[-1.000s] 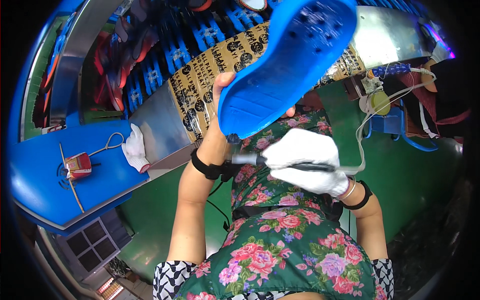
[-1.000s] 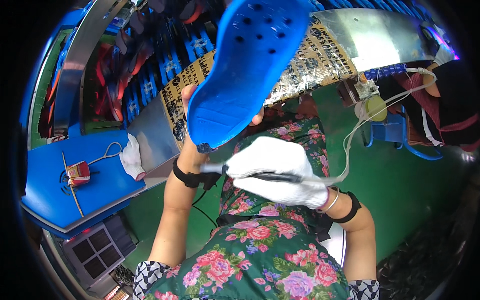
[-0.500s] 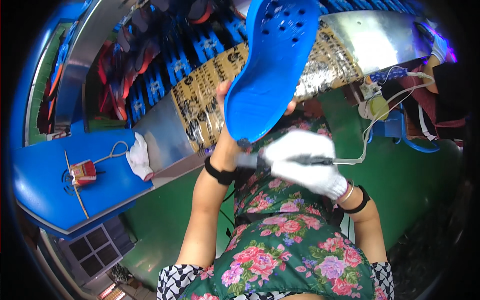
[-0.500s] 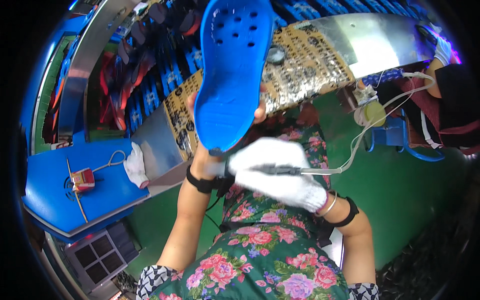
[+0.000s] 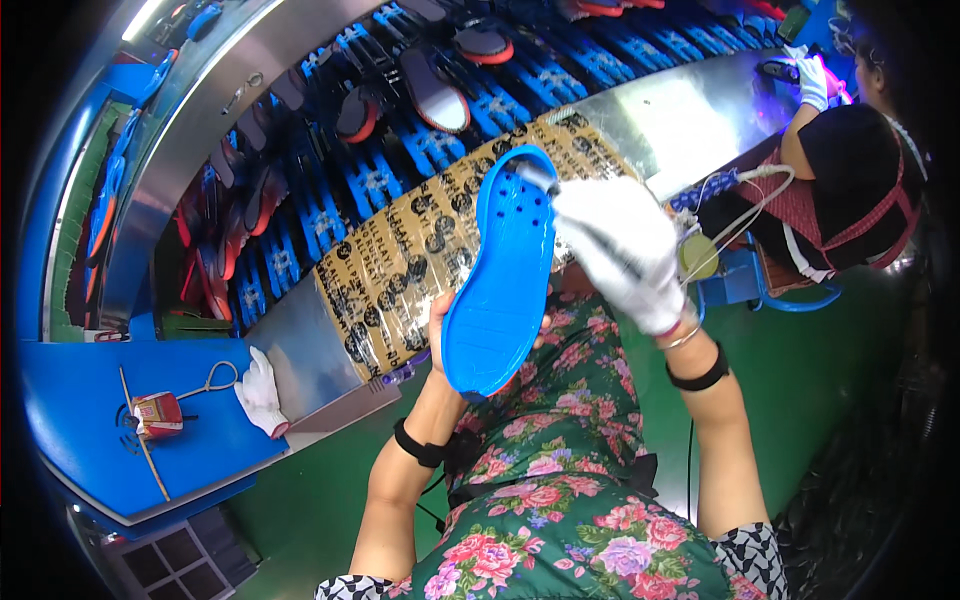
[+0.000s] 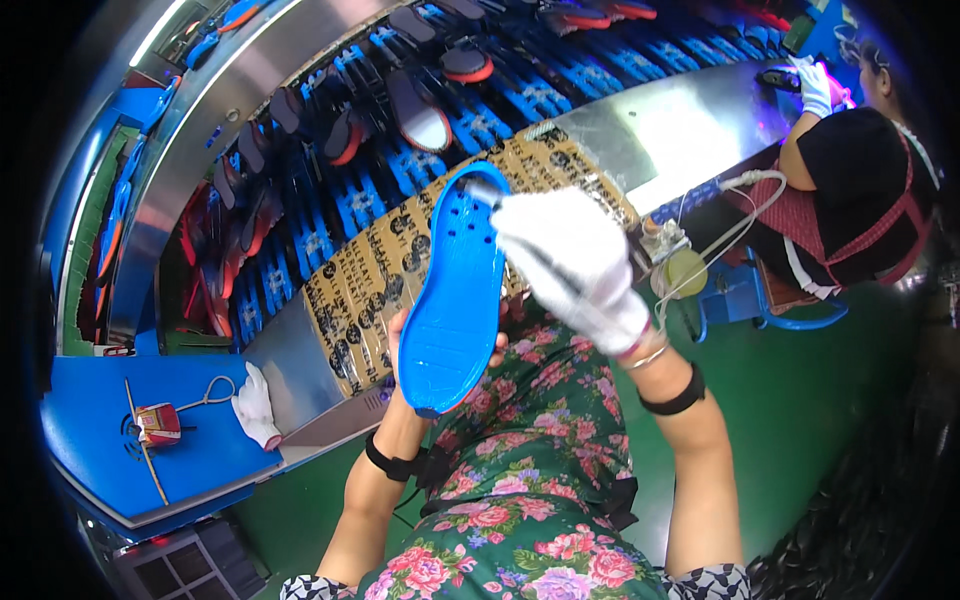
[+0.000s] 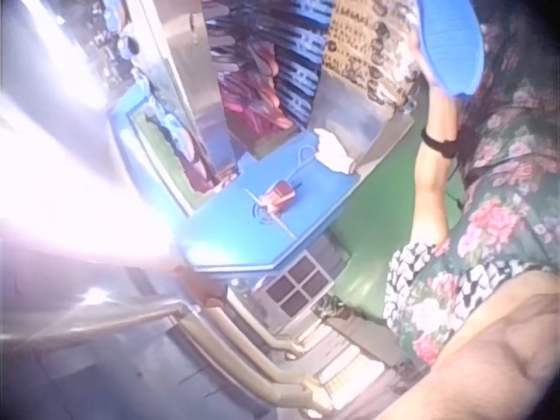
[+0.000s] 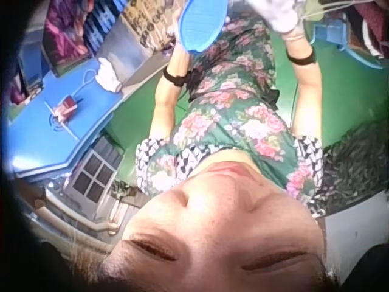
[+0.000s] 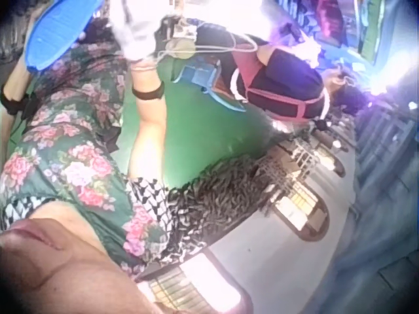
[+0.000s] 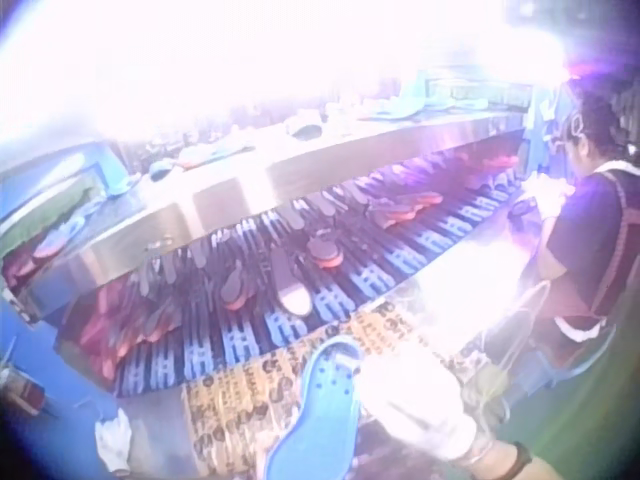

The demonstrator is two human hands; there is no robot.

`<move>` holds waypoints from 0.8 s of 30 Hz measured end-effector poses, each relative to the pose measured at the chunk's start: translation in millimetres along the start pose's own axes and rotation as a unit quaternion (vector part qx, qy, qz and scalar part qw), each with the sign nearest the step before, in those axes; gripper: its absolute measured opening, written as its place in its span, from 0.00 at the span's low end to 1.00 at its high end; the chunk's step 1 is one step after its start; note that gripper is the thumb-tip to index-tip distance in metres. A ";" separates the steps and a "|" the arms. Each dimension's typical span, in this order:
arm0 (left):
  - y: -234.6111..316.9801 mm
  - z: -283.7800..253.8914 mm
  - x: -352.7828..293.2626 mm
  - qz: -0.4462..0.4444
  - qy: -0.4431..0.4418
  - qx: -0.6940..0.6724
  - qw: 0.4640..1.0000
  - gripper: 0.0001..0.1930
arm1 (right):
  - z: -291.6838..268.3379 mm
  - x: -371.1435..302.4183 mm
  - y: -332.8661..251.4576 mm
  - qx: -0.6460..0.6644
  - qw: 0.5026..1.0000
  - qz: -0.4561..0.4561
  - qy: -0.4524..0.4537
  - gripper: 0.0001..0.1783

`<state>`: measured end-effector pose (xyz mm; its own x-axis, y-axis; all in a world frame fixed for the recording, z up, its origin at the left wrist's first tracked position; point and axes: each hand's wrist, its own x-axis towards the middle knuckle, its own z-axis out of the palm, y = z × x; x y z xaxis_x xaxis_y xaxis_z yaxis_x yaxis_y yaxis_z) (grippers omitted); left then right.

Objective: Applying adhesive to the underside of blue shoe soles using a brush and a glue reservoir on a production line.

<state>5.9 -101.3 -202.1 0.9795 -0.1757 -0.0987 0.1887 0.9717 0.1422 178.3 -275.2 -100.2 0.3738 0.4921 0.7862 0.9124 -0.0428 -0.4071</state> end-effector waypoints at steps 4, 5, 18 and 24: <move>15.2 -14.8 -5.6 0.088 0.100 -0.049 0.990 0.51 | 22.3 -41.2 -50.6 0.107 0.990 -0.022 -0.086 0.18; 16.8 -7.1 -1.3 0.074 0.018 -0.018 0.997 0.51 | 27.4 -55.2 -59.8 0.176 0.977 -0.031 -0.119 0.18; 76.3 60.2 -62.7 0.187 -0.051 0.112 0.975 0.57 | 25.7 -47.2 -94.3 0.672 0.611 0.407 -0.100 0.14; 159.1 172.1 -127.6 0.278 -0.226 0.277 0.892 0.69 | 33.8 -44.3 -81.9 0.639 0.589 0.495 0.018 0.13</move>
<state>-76.9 48.5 2.6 0.8372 0.1409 0.5284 -0.4513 0.7237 0.5221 81.4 -264.1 -117.4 0.6408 0.7566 -0.1305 -0.6173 0.4066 -0.6735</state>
